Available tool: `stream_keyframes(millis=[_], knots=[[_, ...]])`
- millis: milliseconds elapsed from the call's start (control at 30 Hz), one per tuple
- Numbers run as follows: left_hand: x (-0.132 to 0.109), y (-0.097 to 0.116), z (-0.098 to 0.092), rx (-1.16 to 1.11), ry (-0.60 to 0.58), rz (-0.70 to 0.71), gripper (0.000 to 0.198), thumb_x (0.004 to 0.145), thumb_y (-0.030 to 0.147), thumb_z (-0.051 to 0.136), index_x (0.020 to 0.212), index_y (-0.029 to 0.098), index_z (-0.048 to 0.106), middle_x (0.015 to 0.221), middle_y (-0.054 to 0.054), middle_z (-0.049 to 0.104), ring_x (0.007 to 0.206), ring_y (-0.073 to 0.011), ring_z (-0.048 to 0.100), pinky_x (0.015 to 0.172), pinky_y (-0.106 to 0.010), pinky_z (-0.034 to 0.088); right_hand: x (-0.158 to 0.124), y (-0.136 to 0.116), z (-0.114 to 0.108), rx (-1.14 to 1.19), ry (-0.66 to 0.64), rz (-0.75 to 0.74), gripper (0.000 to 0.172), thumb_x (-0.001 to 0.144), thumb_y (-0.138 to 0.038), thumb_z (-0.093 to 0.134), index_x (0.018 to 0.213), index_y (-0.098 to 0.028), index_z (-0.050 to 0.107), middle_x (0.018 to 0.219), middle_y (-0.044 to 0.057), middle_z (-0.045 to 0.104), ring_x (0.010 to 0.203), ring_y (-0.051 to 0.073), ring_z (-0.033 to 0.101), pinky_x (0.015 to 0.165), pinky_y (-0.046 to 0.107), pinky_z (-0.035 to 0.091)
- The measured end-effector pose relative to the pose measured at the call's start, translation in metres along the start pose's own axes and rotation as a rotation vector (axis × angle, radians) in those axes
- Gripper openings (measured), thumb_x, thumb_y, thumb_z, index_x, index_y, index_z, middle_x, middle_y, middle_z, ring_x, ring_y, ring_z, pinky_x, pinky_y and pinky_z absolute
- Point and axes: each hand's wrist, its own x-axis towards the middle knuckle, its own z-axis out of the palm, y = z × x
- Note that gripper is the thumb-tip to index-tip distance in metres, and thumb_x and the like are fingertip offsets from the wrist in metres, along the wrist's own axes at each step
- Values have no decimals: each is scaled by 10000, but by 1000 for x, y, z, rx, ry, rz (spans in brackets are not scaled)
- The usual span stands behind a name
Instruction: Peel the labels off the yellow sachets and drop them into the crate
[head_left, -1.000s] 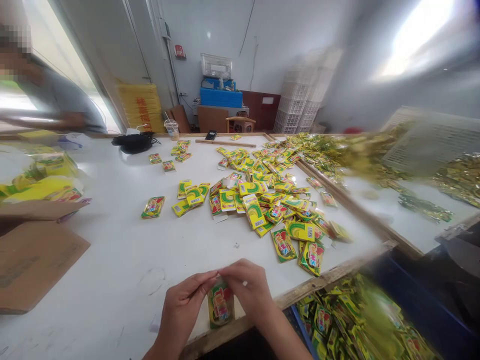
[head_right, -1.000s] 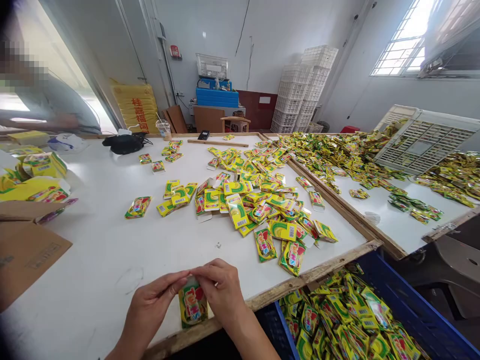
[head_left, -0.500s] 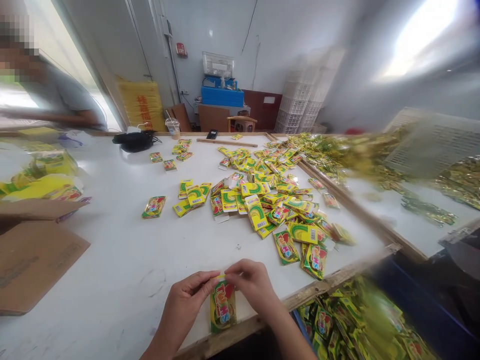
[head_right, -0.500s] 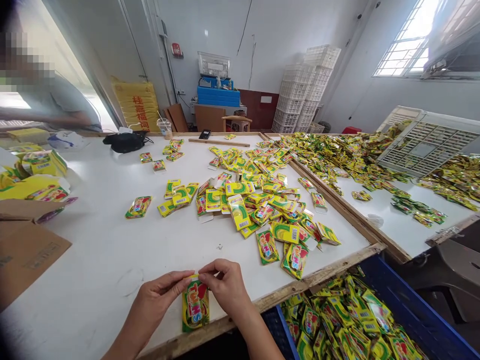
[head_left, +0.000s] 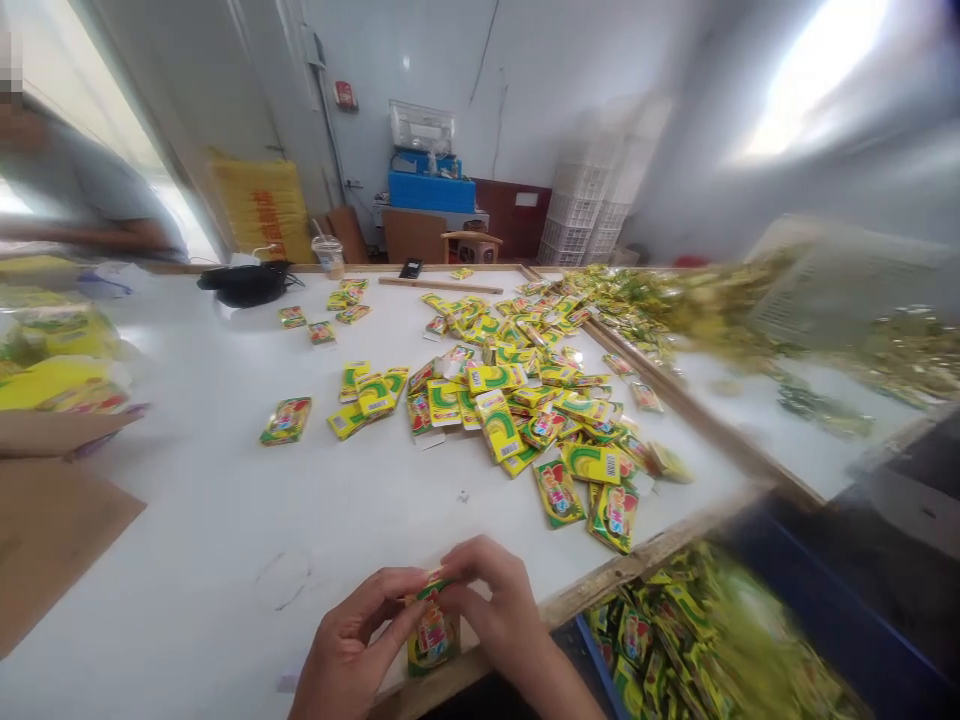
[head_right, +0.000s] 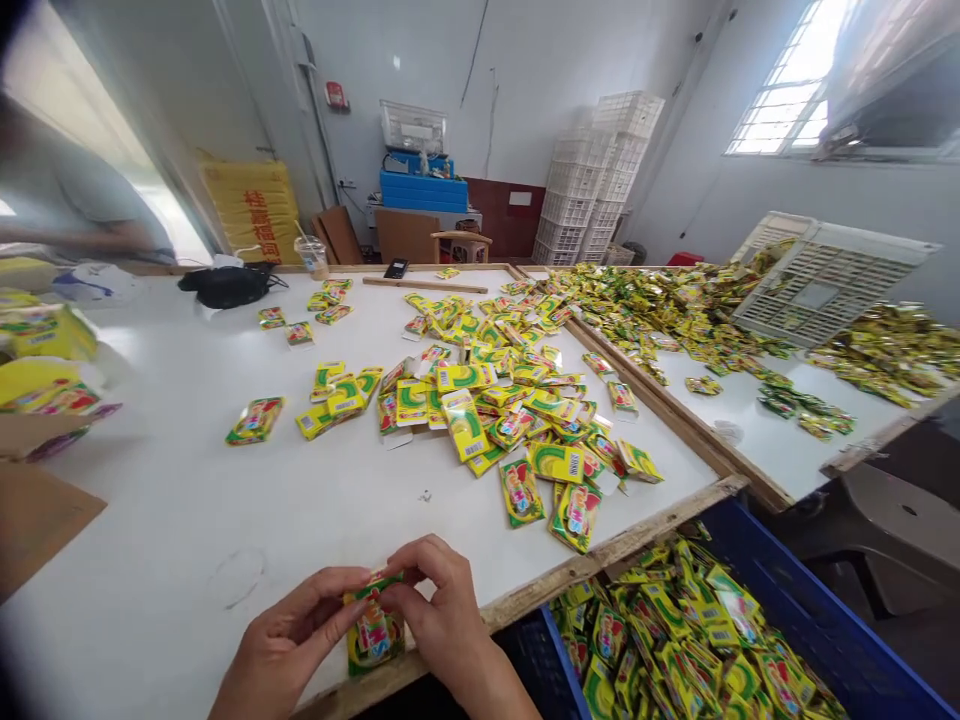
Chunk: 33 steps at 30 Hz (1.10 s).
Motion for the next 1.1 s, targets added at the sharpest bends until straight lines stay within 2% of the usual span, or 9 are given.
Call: stream_keyframes(millis=[100, 200, 300, 367, 467, 567, 700, 900, 1100], knots=[[28, 14, 24, 46, -144, -28, 256, 869, 369, 630, 1092, 296, 731, 1042, -27, 760, 986, -243, 698, 879, -317, 561, -14, -10, -60, 2, 193, 43, 91, 775, -217, 719, 862, -241, 721, 926, 50, 693, 870, 228, 649, 772, 330, 520], [71, 24, 73, 146, -232, 84, 188, 794, 331, 698, 962, 282, 767, 1028, -47, 749, 1000, -262, 670, 893, -337, 524, -60, -14, -158, -108, 424, 197, 129, 785, -325, 712, 900, -270, 732, 1004, 121, 704, 938, 305, 657, 802, 417, 511], [116, 27, 136, 128, -124, 37, 433, 756, 281, 710, 1181, 230, 649, 1180, -103, 682, 1038, -287, 644, 867, -378, 517, -116, -6, -242, -437, 619, 372, 127, 660, -343, 787, 778, -295, 779, 852, 186, 719, 755, 343, 671, 700, 491, 484], [141, 25, 172, 122, -23, -6, 579, 716, 233, 737, 1262, 169, 554, 1282, -158, 609, 1190, -318, 558, 972, -418, 444, -134, 1, -262, -571, 771, 372, 137, 617, -331, 800, 753, -324, 785, 852, 187, 726, 742, 364, 669, 682, 514, 470], [162, 21, 205, 99, 63, -70, 784, 597, 160, 815, 1300, 132, 470, 1341, -195, 540, 1286, -344, 467, 1052, -457, 360, -113, 9, -235, -458, 749, 279, 167, 711, -400, 740, 848, -311, 775, 910, 147, 737, 810, 384, 680, 711, 518, 500], [163, 19, 205, 34, 38, -135, 746, 650, 168, 783, 1313, 125, 443, 1161, -156, 651, 1053, -288, 637, 899, -431, 488, -54, 15, -182, -331, 597, 179, 273, 765, -407, 715, 989, -254, 744, 940, 114, 736, 857, 346, 686, 764, 484, 539], [137, 20, 154, -58, -36, -173, 600, 686, 171, 742, 1244, 119, 529, 851, -76, 724, 707, -197, 688, 631, -287, 529, 0, 25, -126, -296, 434, 120, 344, 772, -389, 721, 1065, -210, 706, 1013, 109, 721, 901, 285, 670, 768, 411, 552], [46, 13, 48, -18, -40, -169, 413, 677, 305, 800, 1061, 174, 724, 687, 10, 645, 530, -122, 532, 477, -218, 424, -3, 20, -66, 299, 166, 274, 396, 793, -489, 715, 1027, -170, 714, 890, 95, 709, 570, 152, 624, 486, 251, 477], [-6, 22, 10, -164, -62, -291, 476, 903, 541, 503, 1219, 229, 672, 784, -24, 619, 667, -160, 528, 658, -283, 462, -7, 6, -19, 590, -55, 438, 289, 696, -399, 829, 792, -144, 734, 538, -7, 596, 471, 99, 511, 465, 205, 396]])
